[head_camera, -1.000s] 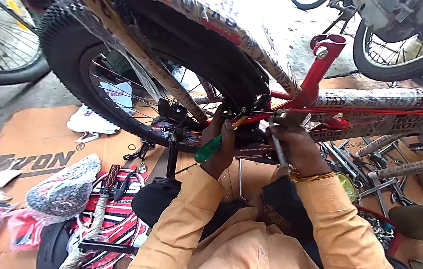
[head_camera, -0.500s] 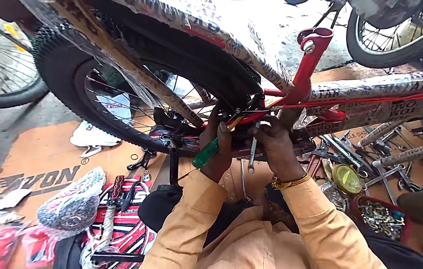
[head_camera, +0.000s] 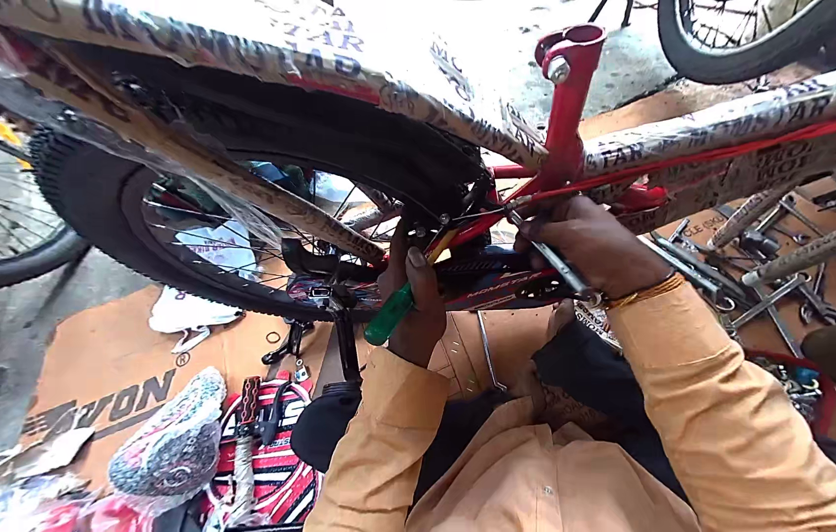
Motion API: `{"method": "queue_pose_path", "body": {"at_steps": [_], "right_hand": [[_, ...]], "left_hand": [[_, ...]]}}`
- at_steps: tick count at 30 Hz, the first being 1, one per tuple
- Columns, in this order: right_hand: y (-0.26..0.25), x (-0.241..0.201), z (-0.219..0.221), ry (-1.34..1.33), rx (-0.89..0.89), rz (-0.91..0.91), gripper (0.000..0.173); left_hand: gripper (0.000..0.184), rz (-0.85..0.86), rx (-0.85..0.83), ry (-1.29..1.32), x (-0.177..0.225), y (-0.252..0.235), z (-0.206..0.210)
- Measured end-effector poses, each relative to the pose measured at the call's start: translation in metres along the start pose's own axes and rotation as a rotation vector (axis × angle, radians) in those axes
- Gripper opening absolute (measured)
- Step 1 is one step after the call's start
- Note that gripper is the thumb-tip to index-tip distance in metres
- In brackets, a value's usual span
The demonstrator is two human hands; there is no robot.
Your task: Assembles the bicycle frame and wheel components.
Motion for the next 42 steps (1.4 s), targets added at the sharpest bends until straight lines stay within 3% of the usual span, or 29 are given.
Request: {"method": "queue_pose_path", "body": {"at_steps": [4, 9, 14, 16, 21, 24, 27, 36, 42], "right_hand": [[0.003, 0.012, 0.028, -0.002, 0.105, -0.026, 0.036], [0.0, 0.02, 0.054, -0.14, 0.142, -0.072, 0.037], [-0.005, 0.031, 0.074, -0.146, 0.108, -0.184, 0.06], [-0.002, 0.027, 0.072, -0.155, 0.084, -0.172, 0.057], [0.002, 0.009, 0.02, -0.167, 0.038, -0.057, 0.024], [-0.001, 0.001, 0.004, -0.063, -0.008, -0.038, 0.025], [0.003, 0.007, 0.01, 0.04, 0.132, 0.007, 0.031], [0.001, 0.019, 0.065, -0.182, 0.223, -0.075, 0.032], [-0.002, 0.017, 0.074, -0.254, 0.174, -0.104, 0.044]], "left_hand": [[0.065, 0.011, 0.0, 0.019, 0.001, -0.001, 0.001], [0.067, 0.007, -0.008, 0.019, -0.002, -0.001, 0.0], [0.067, 0.004, 0.0, -0.008, -0.002, 0.0, -0.001], [0.07, -0.006, -0.005, -0.017, -0.003, 0.0, 0.0], [0.067, -0.006, 0.014, 0.01, -0.002, 0.0, 0.0], [0.065, -0.023, -0.004, -0.015, -0.002, -0.001, 0.0], [0.063, -0.026, -0.028, -0.04, 0.003, -0.003, 0.001], [0.062, -0.036, -0.019, -0.018, 0.002, -0.004, -0.001], [0.065, -0.01, -0.023, 0.041, 0.0, -0.004, -0.001]]}}
Point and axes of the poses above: each hand's wrist, its own y-axis away from the middle knuckle, its own z-axis out of the palm, x = y × z, the point moved 5 cm from there along -y, towards the middle knuckle, and after that the axes turned 8 degrees about y, right-handed, at the moved point
